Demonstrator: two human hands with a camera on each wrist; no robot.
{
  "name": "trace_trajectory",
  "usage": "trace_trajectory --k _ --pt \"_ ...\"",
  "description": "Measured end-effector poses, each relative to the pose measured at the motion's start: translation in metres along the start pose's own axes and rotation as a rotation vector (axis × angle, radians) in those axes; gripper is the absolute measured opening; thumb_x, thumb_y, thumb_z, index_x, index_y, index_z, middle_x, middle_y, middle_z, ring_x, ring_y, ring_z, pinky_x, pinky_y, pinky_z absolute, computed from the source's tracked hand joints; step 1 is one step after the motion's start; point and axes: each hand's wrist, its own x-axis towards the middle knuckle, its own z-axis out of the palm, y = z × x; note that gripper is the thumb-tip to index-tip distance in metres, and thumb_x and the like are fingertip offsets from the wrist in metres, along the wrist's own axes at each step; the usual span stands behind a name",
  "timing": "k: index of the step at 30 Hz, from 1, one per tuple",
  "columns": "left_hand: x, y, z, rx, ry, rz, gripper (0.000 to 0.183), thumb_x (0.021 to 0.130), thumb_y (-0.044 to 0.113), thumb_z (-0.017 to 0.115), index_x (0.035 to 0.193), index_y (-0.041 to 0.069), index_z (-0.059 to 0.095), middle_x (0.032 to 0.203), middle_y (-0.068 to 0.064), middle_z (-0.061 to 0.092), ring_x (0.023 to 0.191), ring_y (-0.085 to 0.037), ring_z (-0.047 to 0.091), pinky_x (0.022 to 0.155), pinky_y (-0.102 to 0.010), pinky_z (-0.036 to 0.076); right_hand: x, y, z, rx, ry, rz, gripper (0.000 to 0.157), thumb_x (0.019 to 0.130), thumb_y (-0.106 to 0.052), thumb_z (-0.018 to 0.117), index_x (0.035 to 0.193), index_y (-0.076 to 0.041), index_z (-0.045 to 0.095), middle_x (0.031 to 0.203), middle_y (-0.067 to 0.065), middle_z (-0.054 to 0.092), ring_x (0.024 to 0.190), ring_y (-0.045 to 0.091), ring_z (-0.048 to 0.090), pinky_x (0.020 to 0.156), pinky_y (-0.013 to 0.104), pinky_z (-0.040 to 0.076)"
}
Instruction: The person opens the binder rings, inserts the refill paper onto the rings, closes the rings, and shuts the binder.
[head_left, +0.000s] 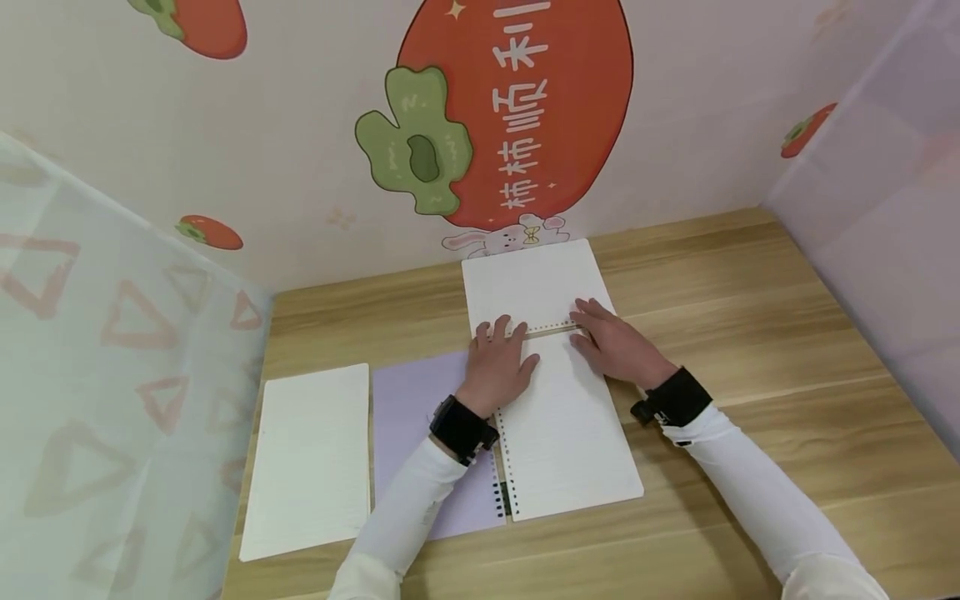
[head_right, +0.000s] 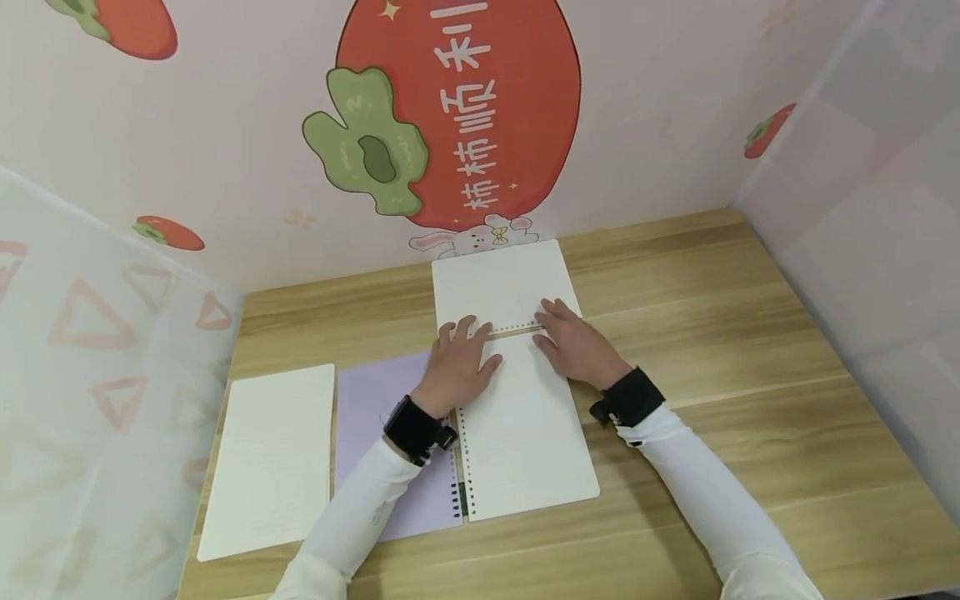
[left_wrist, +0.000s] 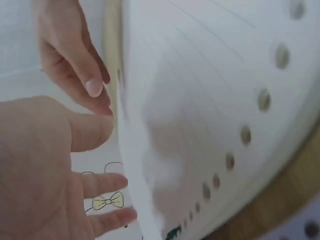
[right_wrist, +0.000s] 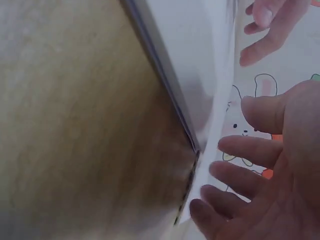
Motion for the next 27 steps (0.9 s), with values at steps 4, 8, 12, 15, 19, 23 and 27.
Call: trace_trajectory --k 4,8,12,15,19,23,27 --pt "0.008 0.004 0.006 0.012 -0.034 -0.046 0.062 0.108 0.048 0.041 0.158 0.011 0.043 0.162 -0.020 0.031 0.143 -0.047 0.031 0.114 -0.057 0.033 -0.002 0.002 0.003 -0.018 -0.025 0.024 0.054 0.105 -0.028 0.056 0.144 0.008 0.056 0.162 0.026 0.038 0.151 0.044 0.032 0.118 0.056 0.034" --pt "0.014 0.007 0.006 0.038 -0.074 -0.047 0.062 0.108 0.049 0.039 0.158 0.013 0.043 0.162 -0.019 0.034 0.143 -0.047 0.032 0.112 -0.057 0.037 -0.005 0.006 0.001 -0.015 -0.006 0.018 0.051 0.103 -0.025 0.059 0.140 0.009 0.058 0.160 0.027 0.041 0.149 0.045 0.035 0.117 0.057 0.035" --pt "0.019 0.011 0.004 0.068 -0.090 -0.035 0.061 0.108 0.049 0.040 0.157 0.013 0.046 0.160 -0.018 0.038 0.141 -0.048 0.036 0.108 -0.056 0.042 -0.006 0.012 -0.002 -0.025 0.012 0.007 0.048 0.102 -0.023 0.061 0.138 0.010 0.061 0.157 0.028 0.044 0.147 0.045 0.039 0.116 0.057 0.036" --pt "0.023 0.017 0.004 0.090 -0.101 -0.026 0.060 0.108 0.048 0.040 0.157 0.014 0.046 0.159 -0.017 0.040 0.139 -0.047 0.038 0.107 -0.054 0.043 -0.008 0.017 -0.005 -0.038 0.020 0.003 0.047 0.101 -0.022 0.062 0.136 0.010 0.062 0.155 0.028 0.046 0.145 0.045 0.041 0.115 0.057 0.038" --pt "0.027 0.026 0.007 0.121 -0.112 -0.021 0.060 0.108 0.048 0.039 0.157 0.014 0.046 0.158 -0.016 0.041 0.136 -0.046 0.041 0.104 -0.051 0.047 -0.012 0.022 -0.009 -0.026 0.043 -0.007 0.043 0.101 -0.019 0.063 0.132 0.011 0.064 0.151 0.031 0.049 0.141 0.047 0.046 0.112 0.058 0.040" --pt "0.031 0.034 0.010 0.148 -0.099 -0.006 0.060 0.108 0.048 0.040 0.156 0.014 0.047 0.155 -0.016 0.045 0.134 -0.042 0.045 0.105 -0.048 0.046 -0.015 0.028 -0.013 -0.028 0.071 -0.018 0.040 0.101 -0.017 0.062 0.128 0.012 0.067 0.148 0.032 0.052 0.138 0.048 0.049 0.110 0.059 0.042" --pt "0.037 0.041 0.011 0.185 -0.090 0.020 0.059 0.108 0.049 0.040 0.154 0.013 0.050 0.151 -0.015 0.048 0.134 -0.038 0.047 0.111 -0.046 0.039 -0.017 0.032 -0.018 -0.041 0.097 -0.026 0.037 0.100 -0.015 0.063 0.125 0.012 0.069 0.145 0.034 0.055 0.136 0.050 0.051 0.110 0.060 0.042"
